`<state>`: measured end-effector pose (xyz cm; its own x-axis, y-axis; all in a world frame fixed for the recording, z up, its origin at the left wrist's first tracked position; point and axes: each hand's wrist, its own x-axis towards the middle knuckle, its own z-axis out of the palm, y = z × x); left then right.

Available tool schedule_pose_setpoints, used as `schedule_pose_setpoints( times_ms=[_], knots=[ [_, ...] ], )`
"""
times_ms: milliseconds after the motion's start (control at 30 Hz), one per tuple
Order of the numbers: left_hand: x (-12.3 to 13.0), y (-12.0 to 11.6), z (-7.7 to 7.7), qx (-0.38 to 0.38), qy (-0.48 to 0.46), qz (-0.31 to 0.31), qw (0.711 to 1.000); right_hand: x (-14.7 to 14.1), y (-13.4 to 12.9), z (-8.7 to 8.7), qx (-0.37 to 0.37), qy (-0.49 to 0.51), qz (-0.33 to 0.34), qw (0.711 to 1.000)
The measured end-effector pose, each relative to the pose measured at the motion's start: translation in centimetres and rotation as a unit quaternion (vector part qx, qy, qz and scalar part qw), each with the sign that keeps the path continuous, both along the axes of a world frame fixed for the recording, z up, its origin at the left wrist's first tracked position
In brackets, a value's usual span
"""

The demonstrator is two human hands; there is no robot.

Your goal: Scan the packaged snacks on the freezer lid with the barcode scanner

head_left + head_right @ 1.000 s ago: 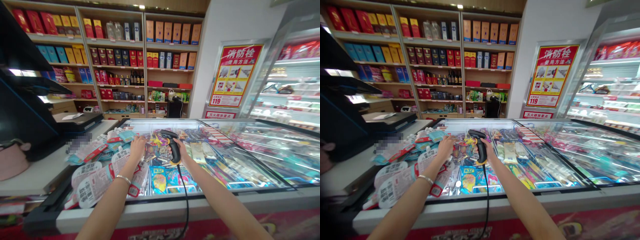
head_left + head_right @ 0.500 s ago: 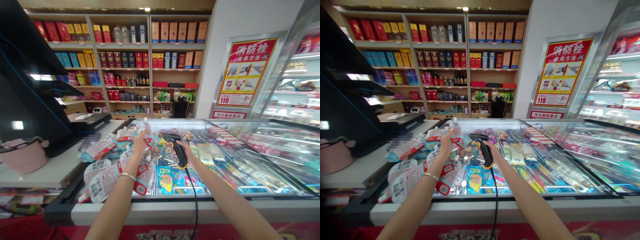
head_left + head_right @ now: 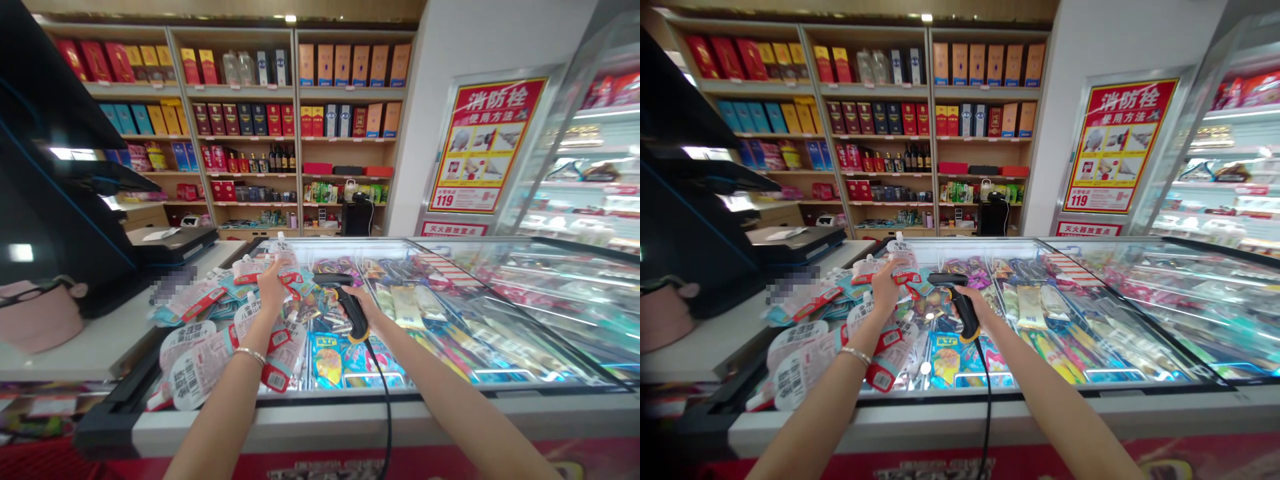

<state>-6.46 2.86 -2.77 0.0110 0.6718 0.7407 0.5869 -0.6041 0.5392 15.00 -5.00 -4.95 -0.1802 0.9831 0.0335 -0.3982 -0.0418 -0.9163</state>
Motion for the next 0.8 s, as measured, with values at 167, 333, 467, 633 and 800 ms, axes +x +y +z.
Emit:
schedule_pose_setpoints(
  times_ms=[167, 333, 467, 633, 800],
  knots=[
    [0.0, -0.2, 0.1, -0.013, 0.003, 0.001, 1.0, 0.0, -0.3, 0.3, -0.004, 0.003, 0.0, 1.0],
    [-0.1, 0.3, -0.1, 0.005, 0.016, -0.006, 1.0, 0.2, 0.3, -0.3, -0.006, 0.014, -0.005, 1.0],
    [0.4, 0.6, 0.2, -0.026, 0.017, -0.002, 1.0, 0.6, 0.8, -0.1, -0.042, 0.023, -0.008, 0.999],
    [1.9, 0.6, 0.5, -0.084, -0.018, -0.067, 0.994, 3.0, -1.0, 2.0, -0.015, 0.099, -0.073, 0.992],
    [5.8, -0.2, -1.3, -0.177, -0.058, -0.201, 0.962, 9.7, -5.4, 1.3, 0.019, 0.118, -0.161, 0.98]
  ],
)
